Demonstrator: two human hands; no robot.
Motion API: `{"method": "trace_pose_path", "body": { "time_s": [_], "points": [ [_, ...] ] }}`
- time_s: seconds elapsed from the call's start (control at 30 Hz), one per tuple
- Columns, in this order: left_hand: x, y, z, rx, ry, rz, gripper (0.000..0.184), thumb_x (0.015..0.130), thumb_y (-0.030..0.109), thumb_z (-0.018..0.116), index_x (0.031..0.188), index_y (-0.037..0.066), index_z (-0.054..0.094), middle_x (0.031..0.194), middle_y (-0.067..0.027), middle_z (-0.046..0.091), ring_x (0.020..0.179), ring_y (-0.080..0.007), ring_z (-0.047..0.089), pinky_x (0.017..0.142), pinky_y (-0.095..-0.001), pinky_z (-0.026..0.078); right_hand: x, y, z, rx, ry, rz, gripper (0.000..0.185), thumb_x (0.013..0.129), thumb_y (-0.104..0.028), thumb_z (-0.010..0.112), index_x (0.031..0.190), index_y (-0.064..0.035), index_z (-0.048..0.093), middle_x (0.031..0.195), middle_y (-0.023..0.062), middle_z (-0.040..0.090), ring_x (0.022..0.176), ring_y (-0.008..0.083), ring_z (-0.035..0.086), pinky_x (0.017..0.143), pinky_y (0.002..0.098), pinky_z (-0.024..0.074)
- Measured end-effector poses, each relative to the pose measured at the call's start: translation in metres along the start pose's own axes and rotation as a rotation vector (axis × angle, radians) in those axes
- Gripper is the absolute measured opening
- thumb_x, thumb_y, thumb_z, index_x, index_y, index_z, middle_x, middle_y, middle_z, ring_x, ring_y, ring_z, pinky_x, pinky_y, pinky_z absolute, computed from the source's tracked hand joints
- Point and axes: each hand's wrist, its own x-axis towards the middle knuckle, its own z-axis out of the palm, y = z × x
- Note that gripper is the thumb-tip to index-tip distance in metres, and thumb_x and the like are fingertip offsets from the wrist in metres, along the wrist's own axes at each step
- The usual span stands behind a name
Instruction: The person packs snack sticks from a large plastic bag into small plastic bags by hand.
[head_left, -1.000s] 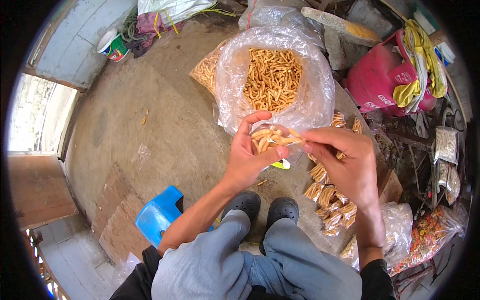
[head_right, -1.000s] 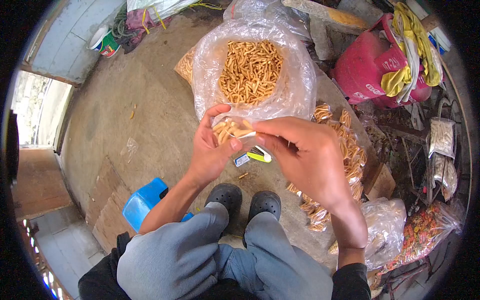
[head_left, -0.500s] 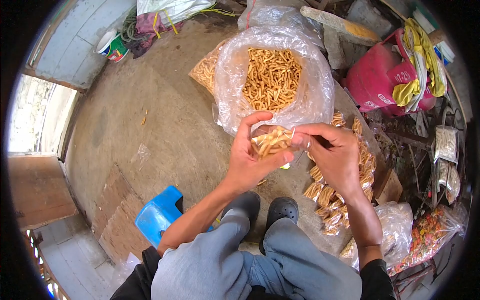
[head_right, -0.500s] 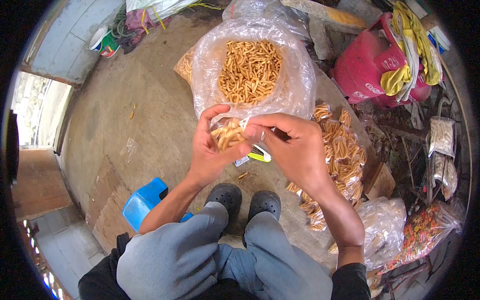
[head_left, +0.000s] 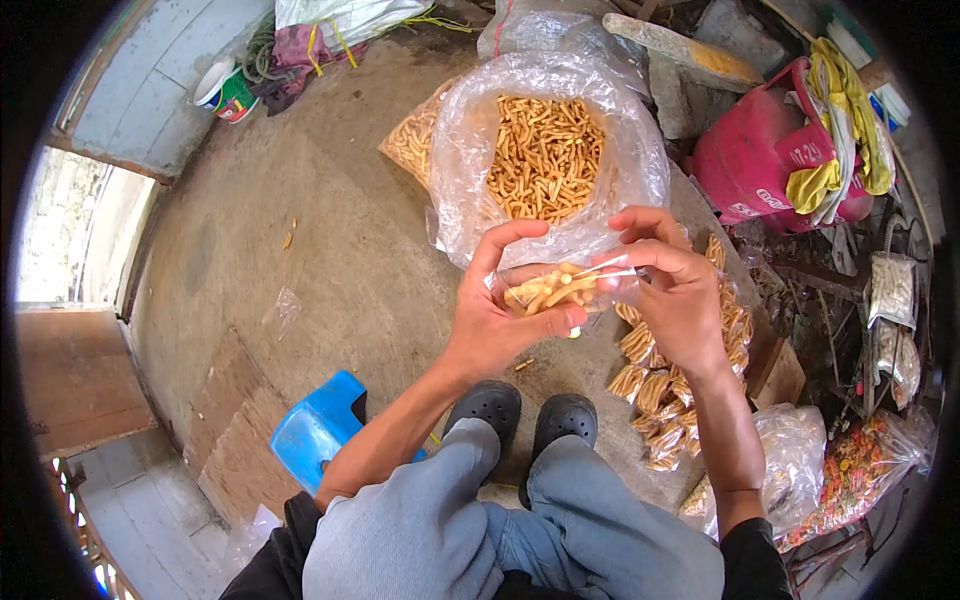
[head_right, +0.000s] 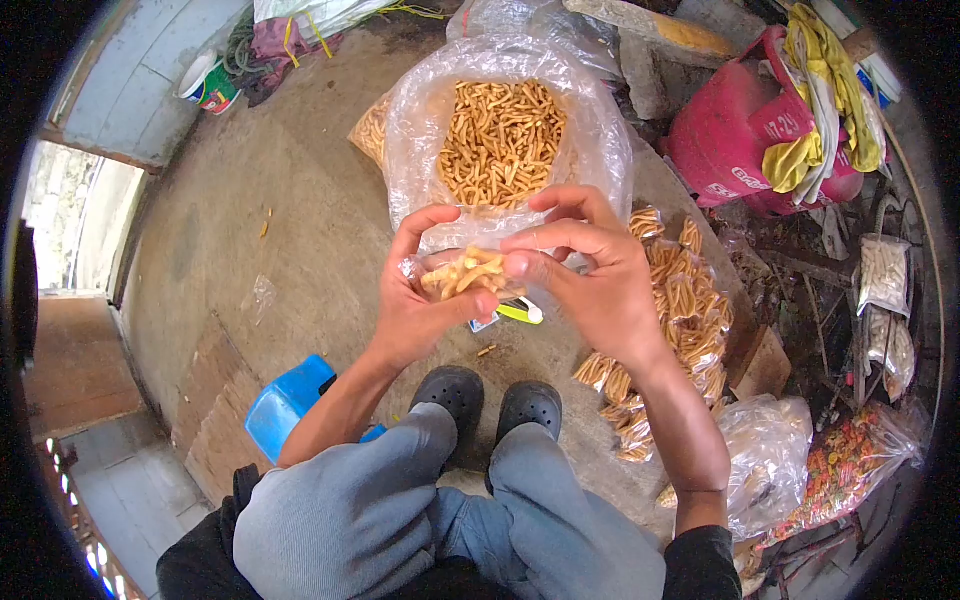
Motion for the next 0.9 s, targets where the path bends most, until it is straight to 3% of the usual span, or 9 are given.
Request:
{"method": "trace_pose_path", "body": {
  "time_s": [0.03,0.1,0.23,0.43,0.7,0.9],
  "points": [
    [0.000,0.000,0.000,-0.005,0.004,-0.005,0.068,0.075,-0.009,0.073,0.130,0.005,0.034,0.104,-0.0162,0.067,0.091,-0.0192,0.066,0.075,-0.0304,0.057,0.001,0.001,-0.001,0.045,0.000,-0.009,0.021,0.082,0.001,0.068,0.102,-0.0063,0.072,0.101,0.0061,0.061,0.090,0.0109,0.057,0.073,0.0236,0.0464],
    [0.000,0.000,-0.008,0.005,-0.045,-0.025,0.063,0.076,-0.007,0.073,0.126,0.005,0.037,0.103,-0.0151,0.067,0.089,-0.0183,0.067,0.072,-0.0295,0.057,0.001,0.001,-0.006,0.380,-0.218,0.153,0.023,0.083,0.003,0.067,0.104,-0.0047,0.071,0.105,0.0071,0.061,0.092,0.0129,0.058,0.077,0.0258,0.0480],
    [-0.001,-0.003,-0.013,-0.026,-0.080,-0.066,0.047,0.078,0.003,0.076,0.113,0.004,0.046,0.099,-0.0115,0.067,0.083,-0.0152,0.066,0.062,-0.0269,0.058,0.001,-0.008,-0.013,0.424,-0.263,0.248,0.025,0.083,0.005,0.066,0.106,-0.0031,0.070,0.104,0.0067,0.062,0.094,0.0140,0.059,0.080,0.0266,0.0481],
    [-0.001,-0.004,-0.013,-0.100,-0.101,-0.073,0.040,0.081,0.014,0.075,0.111,0.005,0.050,0.097,-0.0104,0.066,0.083,-0.0153,0.066,0.061,-0.0275,0.059,0.002,-0.013,-0.017,0.189,-0.351,0.066,0.030,0.081,0.005,0.067,0.109,-0.0056,0.070,0.095,0.0064,0.066,0.088,0.0137,0.061,0.075,0.0247,0.0471],
    [-0.003,0.003,-0.007,-0.015,-0.083,-0.107,0.038,0.083,0.014,0.074,0.111,0.005,0.051,0.097,-0.0089,0.067,0.085,-0.0158,0.067,0.061,-0.0274,0.059,-0.004,-0.004,-0.009,-0.056,-0.198,-0.190,0.036,0.075,0.009,0.067,0.107,-0.0072,0.071,0.086,0.0077,0.067,0.076,0.0188,0.064,0.068,0.0287,0.0499],
    [-0.003,0.002,-0.011,-0.059,-0.080,-0.098,0.037,0.083,0.014,0.074,0.110,0.005,0.051,0.097,-0.0088,0.067,0.084,-0.0153,0.067,0.058,-0.0278,0.059,-0.002,-0.011,-0.009,-0.150,-0.254,-0.224,0.040,0.074,0.009,0.068,0.109,-0.0099,0.071,0.086,0.0078,0.066,0.076,0.0193,0.064,0.067,0.0283,0.0506]
  ]
}}
